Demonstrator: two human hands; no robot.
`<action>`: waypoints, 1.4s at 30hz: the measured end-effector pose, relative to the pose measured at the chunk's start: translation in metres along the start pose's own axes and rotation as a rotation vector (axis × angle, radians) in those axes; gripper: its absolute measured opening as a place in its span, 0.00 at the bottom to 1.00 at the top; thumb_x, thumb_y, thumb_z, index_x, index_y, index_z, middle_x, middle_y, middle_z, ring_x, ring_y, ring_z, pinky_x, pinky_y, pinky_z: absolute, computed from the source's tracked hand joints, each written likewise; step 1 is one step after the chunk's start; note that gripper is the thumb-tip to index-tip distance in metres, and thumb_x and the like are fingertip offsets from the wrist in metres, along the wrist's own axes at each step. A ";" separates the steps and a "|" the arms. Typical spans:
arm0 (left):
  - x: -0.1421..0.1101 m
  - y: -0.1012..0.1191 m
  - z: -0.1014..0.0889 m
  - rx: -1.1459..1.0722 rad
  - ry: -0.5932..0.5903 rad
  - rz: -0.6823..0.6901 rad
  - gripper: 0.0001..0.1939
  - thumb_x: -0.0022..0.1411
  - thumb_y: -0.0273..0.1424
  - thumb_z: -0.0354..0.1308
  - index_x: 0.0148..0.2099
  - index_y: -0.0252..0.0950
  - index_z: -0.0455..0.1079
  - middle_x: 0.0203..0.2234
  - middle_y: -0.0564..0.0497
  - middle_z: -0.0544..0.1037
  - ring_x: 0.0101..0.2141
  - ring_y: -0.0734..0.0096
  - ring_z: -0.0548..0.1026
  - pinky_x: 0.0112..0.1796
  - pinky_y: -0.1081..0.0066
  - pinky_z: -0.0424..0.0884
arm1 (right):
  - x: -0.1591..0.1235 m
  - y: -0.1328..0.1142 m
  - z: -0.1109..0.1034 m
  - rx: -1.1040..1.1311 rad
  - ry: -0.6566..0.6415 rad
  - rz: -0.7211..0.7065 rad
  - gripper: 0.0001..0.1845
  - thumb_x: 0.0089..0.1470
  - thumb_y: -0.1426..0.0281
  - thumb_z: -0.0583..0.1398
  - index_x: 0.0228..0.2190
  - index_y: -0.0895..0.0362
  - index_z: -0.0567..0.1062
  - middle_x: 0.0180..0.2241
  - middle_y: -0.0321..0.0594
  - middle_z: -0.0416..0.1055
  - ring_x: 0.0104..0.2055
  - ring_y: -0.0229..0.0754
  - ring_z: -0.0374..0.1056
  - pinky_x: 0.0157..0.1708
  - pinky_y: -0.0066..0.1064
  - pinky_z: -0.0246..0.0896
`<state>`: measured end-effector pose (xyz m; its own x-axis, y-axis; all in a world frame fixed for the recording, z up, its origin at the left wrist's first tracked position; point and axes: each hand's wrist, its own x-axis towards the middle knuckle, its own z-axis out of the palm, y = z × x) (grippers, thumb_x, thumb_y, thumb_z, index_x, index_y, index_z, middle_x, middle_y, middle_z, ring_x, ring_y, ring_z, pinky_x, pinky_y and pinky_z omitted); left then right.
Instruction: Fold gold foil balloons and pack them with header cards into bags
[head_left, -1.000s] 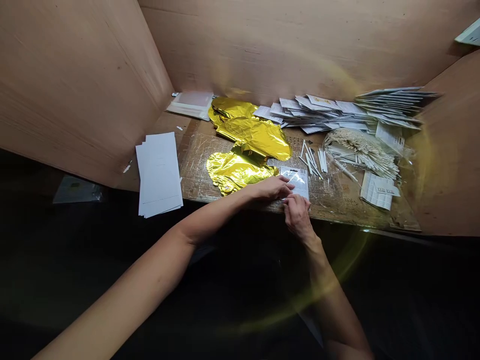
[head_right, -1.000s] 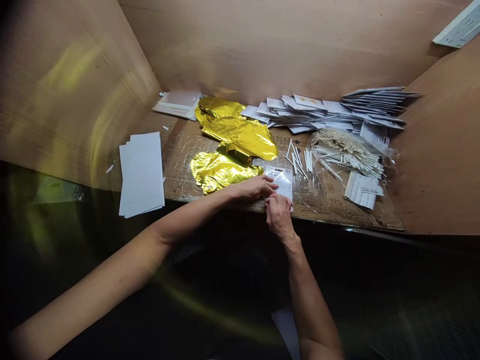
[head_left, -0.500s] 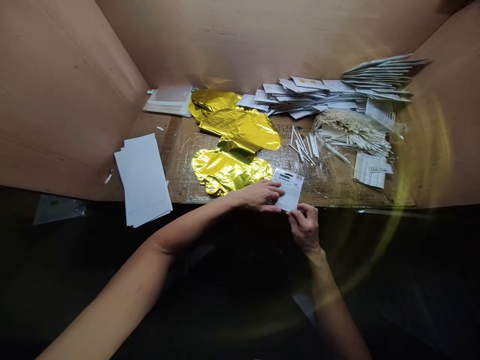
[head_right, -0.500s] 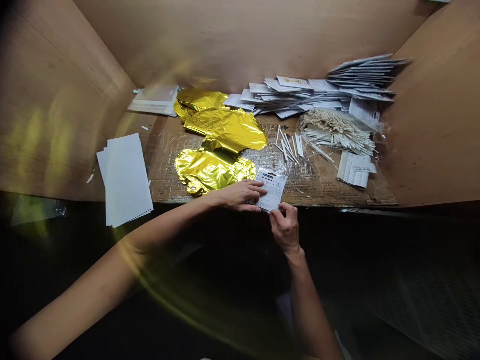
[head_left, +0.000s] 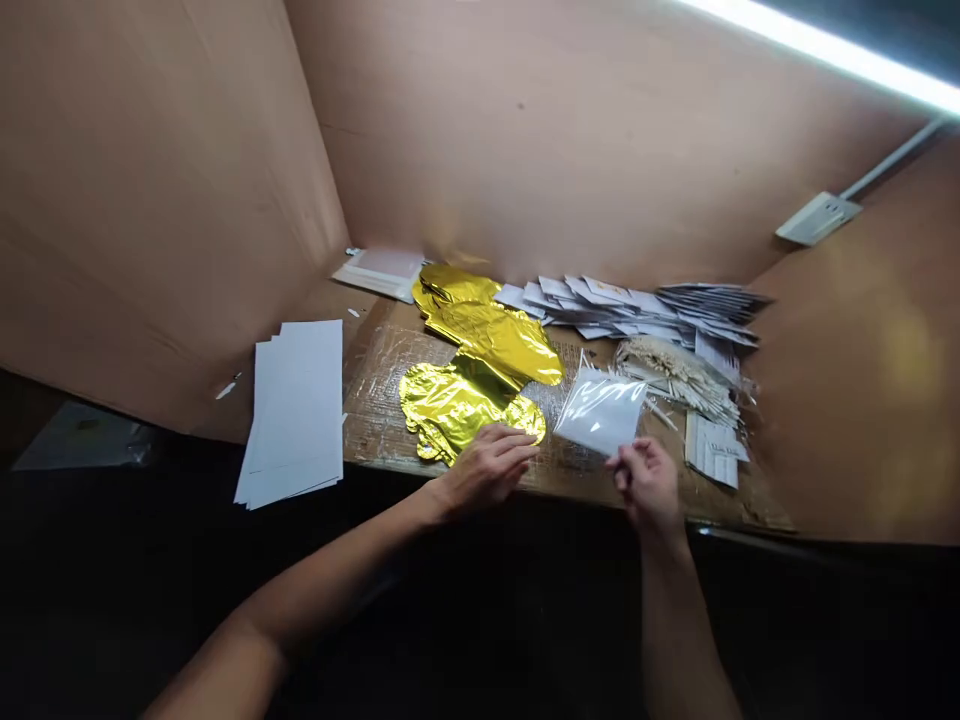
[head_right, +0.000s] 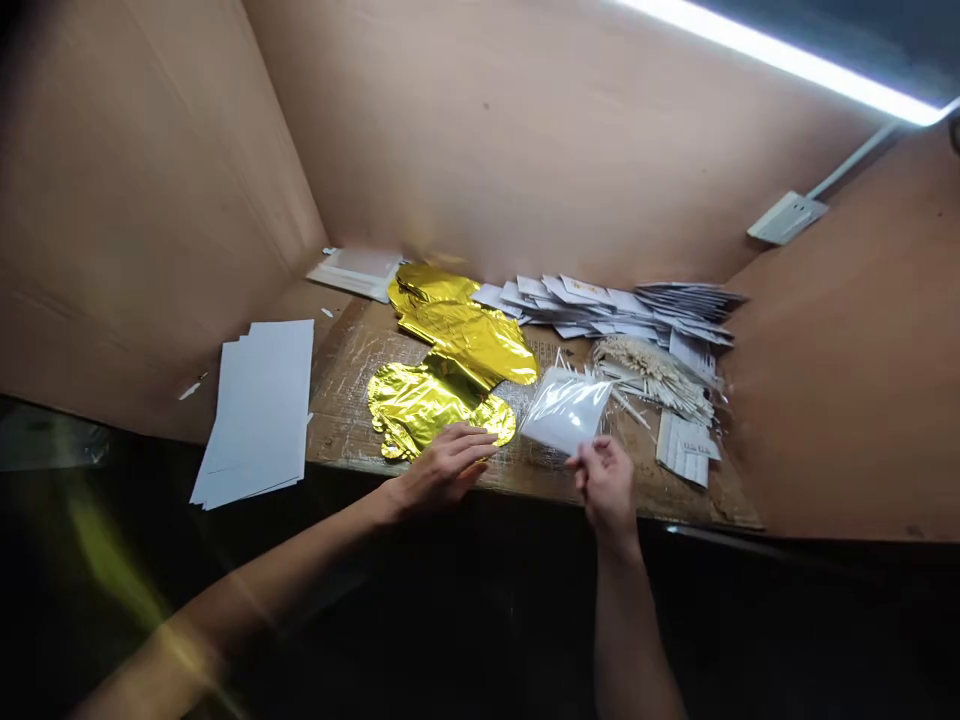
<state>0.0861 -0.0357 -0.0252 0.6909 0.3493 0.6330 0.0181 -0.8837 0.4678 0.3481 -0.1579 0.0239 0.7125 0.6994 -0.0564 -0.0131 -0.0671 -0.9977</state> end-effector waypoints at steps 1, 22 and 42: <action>-0.008 -0.002 -0.012 0.009 0.065 -0.049 0.16 0.73 0.27 0.57 0.61 0.39 0.73 0.56 0.44 0.82 0.58 0.61 0.78 0.61 0.55 0.71 | 0.032 -0.023 0.009 0.011 0.037 -0.036 0.28 0.44 0.55 0.76 0.31 0.51 0.64 0.21 0.33 0.76 0.12 0.30 0.55 0.11 0.21 0.45; -0.151 -0.154 -0.215 0.468 0.193 -0.693 0.10 0.70 0.35 0.61 0.47 0.35 0.78 0.46 0.44 0.84 0.50 0.56 0.78 0.55 0.56 0.73 | 0.167 -0.059 0.432 -0.905 -0.660 -0.718 0.17 0.61 0.58 0.62 0.32 0.58 0.83 0.35 0.50 0.83 0.40 0.50 0.77 0.42 0.33 0.66; -0.148 -0.133 -0.219 0.419 0.138 -0.803 0.12 0.70 0.37 0.64 0.52 0.37 0.75 0.49 0.47 0.80 0.51 0.59 0.74 0.55 0.59 0.70 | 0.219 -0.055 0.617 -1.838 -0.930 -1.018 0.25 0.55 0.68 0.71 0.53 0.64 0.79 0.52 0.65 0.78 0.54 0.59 0.77 0.49 0.39 0.70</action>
<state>-0.1768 0.0986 -0.0458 0.2652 0.9179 0.2950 0.7351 -0.3905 0.5542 0.0724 0.4378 0.0422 -0.3436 0.9012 -0.2640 0.8350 0.4219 0.3534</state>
